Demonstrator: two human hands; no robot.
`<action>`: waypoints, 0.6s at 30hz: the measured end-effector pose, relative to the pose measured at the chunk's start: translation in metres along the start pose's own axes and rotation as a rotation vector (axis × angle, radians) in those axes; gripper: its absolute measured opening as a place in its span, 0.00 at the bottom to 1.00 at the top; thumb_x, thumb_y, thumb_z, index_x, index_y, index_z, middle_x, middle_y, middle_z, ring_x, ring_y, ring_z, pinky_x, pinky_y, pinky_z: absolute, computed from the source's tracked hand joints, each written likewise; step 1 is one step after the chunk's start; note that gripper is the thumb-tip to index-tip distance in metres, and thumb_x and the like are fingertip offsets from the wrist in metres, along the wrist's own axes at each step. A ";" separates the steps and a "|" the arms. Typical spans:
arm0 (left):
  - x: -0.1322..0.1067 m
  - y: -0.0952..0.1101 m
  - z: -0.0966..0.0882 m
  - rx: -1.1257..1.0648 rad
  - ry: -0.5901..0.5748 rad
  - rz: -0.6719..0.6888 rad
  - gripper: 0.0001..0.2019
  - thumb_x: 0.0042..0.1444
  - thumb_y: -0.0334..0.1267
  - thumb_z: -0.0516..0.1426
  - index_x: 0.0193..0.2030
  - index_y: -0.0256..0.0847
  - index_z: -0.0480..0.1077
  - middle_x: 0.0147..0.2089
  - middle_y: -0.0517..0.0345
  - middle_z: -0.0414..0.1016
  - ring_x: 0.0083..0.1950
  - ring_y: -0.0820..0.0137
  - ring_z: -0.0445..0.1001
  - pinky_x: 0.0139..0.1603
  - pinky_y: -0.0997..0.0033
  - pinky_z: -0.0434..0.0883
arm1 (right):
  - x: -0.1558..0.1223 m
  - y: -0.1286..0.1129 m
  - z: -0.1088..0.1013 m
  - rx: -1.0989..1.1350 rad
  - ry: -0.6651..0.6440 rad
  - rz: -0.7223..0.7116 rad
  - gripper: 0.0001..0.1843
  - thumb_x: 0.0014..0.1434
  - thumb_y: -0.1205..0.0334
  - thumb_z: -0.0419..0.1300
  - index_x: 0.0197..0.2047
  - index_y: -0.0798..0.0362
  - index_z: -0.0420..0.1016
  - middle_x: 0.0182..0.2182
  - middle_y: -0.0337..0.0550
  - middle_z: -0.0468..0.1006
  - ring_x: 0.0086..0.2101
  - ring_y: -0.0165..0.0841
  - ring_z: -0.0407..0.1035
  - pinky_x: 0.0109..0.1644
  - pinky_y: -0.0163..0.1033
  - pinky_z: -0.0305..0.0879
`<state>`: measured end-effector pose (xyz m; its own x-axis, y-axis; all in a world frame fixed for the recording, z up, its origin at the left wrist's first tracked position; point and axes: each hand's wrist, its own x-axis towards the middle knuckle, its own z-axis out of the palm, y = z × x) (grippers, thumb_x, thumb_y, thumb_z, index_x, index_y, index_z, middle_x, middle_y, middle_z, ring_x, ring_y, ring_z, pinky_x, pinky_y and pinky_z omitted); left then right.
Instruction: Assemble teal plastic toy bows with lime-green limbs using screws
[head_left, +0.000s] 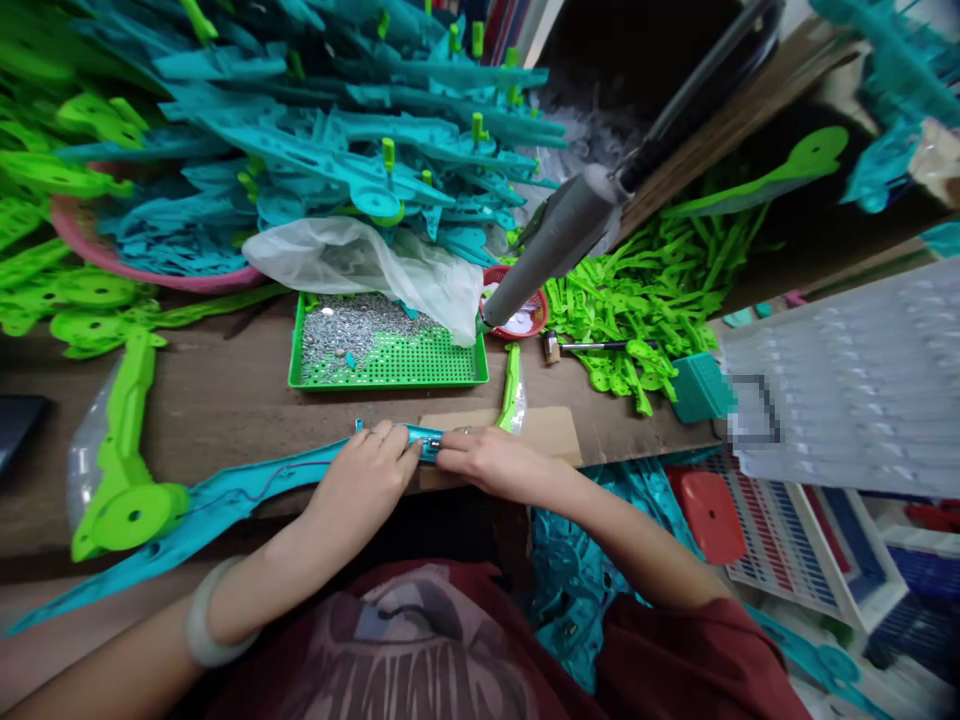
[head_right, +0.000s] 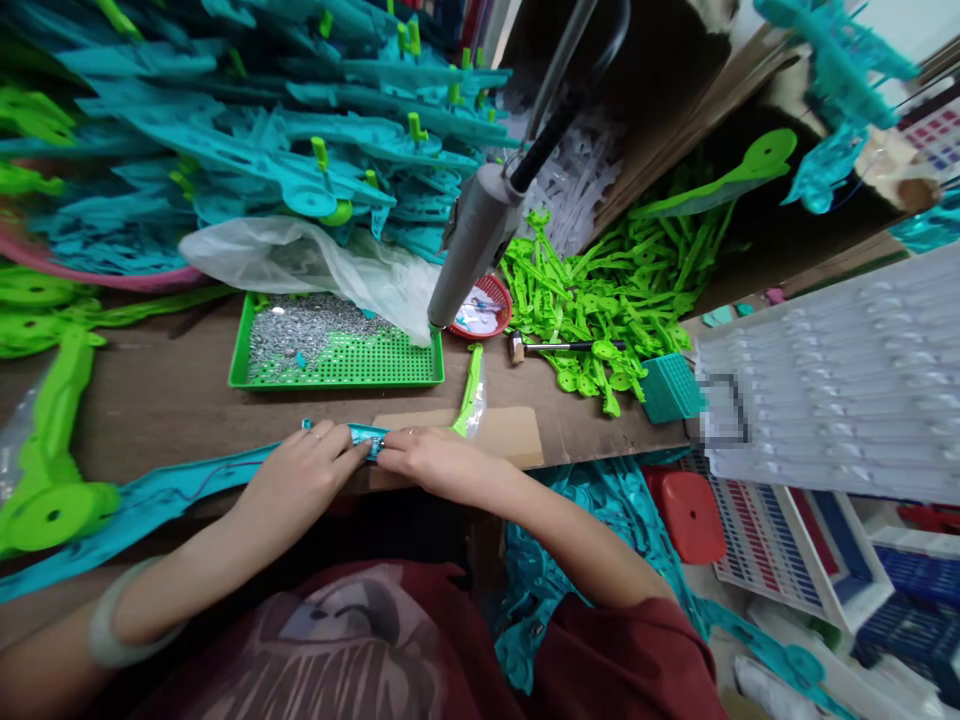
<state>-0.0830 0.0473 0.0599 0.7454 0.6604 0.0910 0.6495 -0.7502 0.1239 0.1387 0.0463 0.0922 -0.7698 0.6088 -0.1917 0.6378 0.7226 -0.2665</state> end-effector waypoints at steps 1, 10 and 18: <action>0.000 0.000 0.000 0.002 0.004 -0.001 0.12 0.63 0.24 0.53 0.47 0.35 0.77 0.38 0.50 0.71 0.42 0.59 0.70 0.43 0.60 0.70 | -0.001 0.000 0.001 -0.024 0.008 0.014 0.07 0.70 0.68 0.56 0.39 0.53 0.73 0.41 0.42 0.74 0.32 0.29 0.66 0.34 0.36 0.56; -0.006 0.000 0.005 0.033 0.098 0.056 0.14 0.62 0.23 0.53 0.51 0.32 0.75 0.38 0.49 0.70 0.42 0.57 0.71 0.41 0.59 0.70 | -0.022 -0.011 0.023 -0.088 0.235 0.050 0.12 0.72 0.67 0.52 0.52 0.57 0.74 0.36 0.47 0.78 0.47 0.41 0.66 0.51 0.47 0.63; -0.008 -0.003 0.005 0.064 0.141 0.101 0.15 0.62 0.22 0.53 0.51 0.32 0.75 0.39 0.47 0.71 0.44 0.56 0.71 0.43 0.58 0.71 | -0.055 -0.027 0.064 -0.020 0.684 0.182 0.15 0.65 0.71 0.55 0.53 0.55 0.75 0.43 0.51 0.77 0.47 0.40 0.67 0.52 0.51 0.69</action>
<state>-0.0900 0.0439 0.0543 0.7820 0.5759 0.2384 0.5837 -0.8108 0.0441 0.1624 -0.0284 0.0493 -0.4674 0.7852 0.4063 0.7606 0.5914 -0.2678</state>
